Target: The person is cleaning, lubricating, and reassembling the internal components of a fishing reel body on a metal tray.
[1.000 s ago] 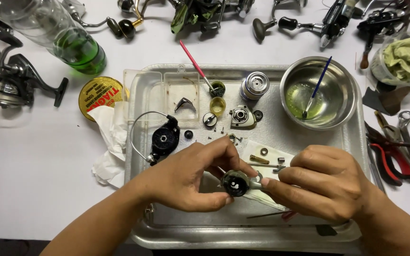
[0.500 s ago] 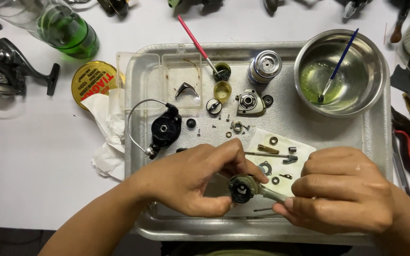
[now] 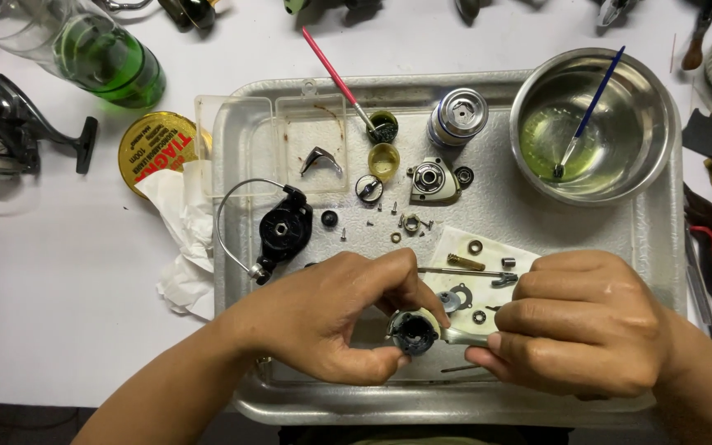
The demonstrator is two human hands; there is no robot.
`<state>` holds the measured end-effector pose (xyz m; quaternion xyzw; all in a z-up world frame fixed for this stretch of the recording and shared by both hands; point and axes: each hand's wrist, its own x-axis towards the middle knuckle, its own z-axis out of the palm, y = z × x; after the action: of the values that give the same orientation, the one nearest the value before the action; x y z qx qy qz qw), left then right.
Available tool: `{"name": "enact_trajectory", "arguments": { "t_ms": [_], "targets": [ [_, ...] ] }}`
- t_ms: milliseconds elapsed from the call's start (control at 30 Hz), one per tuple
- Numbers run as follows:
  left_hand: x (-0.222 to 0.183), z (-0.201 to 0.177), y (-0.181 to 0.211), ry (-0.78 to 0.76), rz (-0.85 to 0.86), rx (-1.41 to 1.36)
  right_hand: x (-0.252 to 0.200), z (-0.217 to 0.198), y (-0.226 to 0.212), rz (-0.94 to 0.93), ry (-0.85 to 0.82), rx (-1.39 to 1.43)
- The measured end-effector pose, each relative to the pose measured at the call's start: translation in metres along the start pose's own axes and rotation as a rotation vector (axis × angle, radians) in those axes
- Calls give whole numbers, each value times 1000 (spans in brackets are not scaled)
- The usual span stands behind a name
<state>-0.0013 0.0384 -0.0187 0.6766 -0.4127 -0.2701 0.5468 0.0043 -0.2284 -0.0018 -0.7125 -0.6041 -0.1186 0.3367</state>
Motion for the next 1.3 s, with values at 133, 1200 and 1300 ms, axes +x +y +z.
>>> {"name": "enact_trajectory", "arguments": {
  "t_ms": [133, 1200, 1300],
  "targets": [
    [1, 1, -1, -8, 18, -14, 2, 0, 2, -13, 9, 2],
    [-3, 4, 0, 99, -133, 78, 120, -9, 83, 817, -279, -368],
    [-3, 6, -6, 112, -77, 90, 153, 15, 109, 987, -336, -368]
  ]
}}
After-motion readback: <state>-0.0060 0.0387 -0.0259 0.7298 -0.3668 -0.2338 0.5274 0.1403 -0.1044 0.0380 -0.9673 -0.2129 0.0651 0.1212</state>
